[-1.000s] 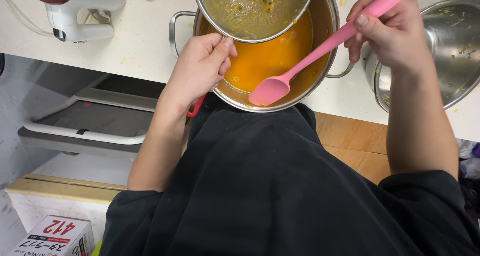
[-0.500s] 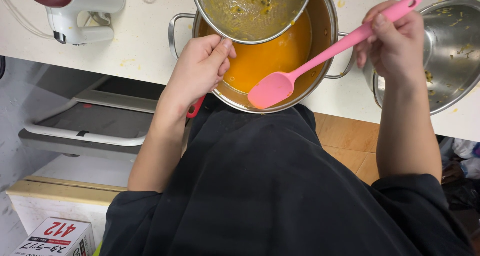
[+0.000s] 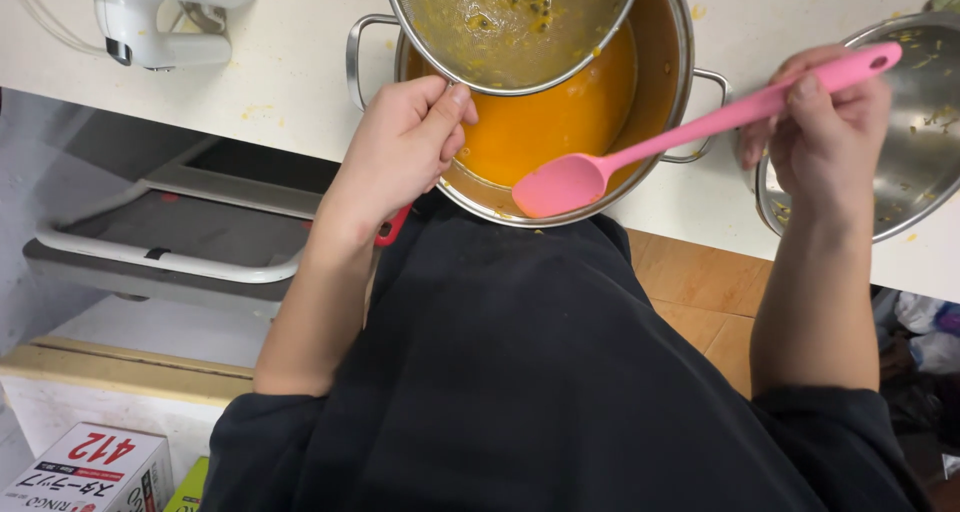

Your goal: Strain passion fruit juice through a sieve into a large pot and scrape the remaining pulp from a bowl.

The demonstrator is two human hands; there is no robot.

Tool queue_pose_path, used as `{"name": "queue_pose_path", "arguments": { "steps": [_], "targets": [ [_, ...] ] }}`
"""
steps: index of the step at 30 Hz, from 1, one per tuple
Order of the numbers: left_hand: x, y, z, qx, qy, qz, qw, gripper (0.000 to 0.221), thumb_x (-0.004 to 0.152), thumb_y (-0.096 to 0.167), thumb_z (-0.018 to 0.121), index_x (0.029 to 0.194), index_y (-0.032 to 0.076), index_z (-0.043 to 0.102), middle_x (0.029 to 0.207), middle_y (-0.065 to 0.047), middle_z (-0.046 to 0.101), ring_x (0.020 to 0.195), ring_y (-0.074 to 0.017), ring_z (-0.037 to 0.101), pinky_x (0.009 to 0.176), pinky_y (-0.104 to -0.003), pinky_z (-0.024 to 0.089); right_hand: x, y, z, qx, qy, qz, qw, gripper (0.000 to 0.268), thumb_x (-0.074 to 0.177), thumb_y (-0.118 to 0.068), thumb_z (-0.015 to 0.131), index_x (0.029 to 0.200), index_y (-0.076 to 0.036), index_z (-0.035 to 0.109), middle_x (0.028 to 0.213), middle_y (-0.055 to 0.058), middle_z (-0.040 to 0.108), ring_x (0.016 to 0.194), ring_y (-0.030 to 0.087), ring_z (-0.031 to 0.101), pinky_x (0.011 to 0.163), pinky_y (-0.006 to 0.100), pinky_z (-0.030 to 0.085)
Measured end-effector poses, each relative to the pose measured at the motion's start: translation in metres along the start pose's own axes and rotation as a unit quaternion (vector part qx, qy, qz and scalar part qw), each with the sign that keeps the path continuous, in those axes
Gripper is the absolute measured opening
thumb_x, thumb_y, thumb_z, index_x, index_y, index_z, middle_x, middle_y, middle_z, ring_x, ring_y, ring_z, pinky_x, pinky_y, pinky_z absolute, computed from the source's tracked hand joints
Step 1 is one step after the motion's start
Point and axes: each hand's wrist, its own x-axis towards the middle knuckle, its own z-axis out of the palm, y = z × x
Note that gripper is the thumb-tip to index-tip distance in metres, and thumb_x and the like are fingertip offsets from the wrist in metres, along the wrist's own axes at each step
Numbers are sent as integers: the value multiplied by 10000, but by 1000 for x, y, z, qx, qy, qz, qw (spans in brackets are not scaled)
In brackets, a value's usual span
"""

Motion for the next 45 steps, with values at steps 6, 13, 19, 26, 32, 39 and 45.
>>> {"name": "queue_pose_path", "arguments": {
  "steps": [6,13,19,26,32,39,45],
  "targets": [
    [-3,-5,2,9,-2,27,1000,283,1108,233,508,938,32,613,630,37,495,486,-34,411,421,-227,333,-14,-1,-2,-13,32,21,999,272,1167,-169,639,1054,66,561,791,167,603,585,272,632,490,357,517],
    [-9,-6,7,10,1,25,1000,297,1105,242,507,929,31,620,627,40,501,478,-35,415,415,-227,341,-22,6,-9,12,20,15,1000,269,1213,-162,626,1065,57,577,814,167,634,593,251,643,487,335,526],
    [-8,-9,8,-9,-5,14,1000,287,1098,245,502,937,35,614,611,36,488,444,-41,392,397,-231,319,-18,12,5,32,90,86,992,225,1226,-106,574,1071,56,593,767,146,607,568,216,614,456,311,505],
    [-10,-8,7,-14,1,16,1000,287,1101,240,505,934,33,614,622,38,494,461,-37,403,407,-227,330,-14,12,7,35,152,110,982,257,1223,-161,545,1063,26,618,724,135,609,508,195,569,435,293,461],
    [-10,-11,8,-20,-3,12,1000,283,1093,237,497,930,35,609,612,40,493,439,-42,396,391,-228,318,-26,-4,-14,48,187,37,980,279,1240,-136,512,1044,44,593,727,142,594,495,208,525,422,295,401],
    [-12,-17,9,-4,-10,-25,1000,291,1088,238,500,910,33,606,605,44,480,435,-40,384,387,-226,312,-40,-41,-1,82,180,-151,968,248,1202,-265,531,1148,-29,587,701,169,618,424,203,503,430,281,365],
    [-13,-23,1,-23,18,-31,999,278,1086,244,490,920,55,607,608,47,486,432,-37,383,382,-222,305,-35,-53,25,-200,25,-168,965,195,1144,-133,657,1113,44,582,813,165,657,613,230,679,510,321,571]
  ]
}}
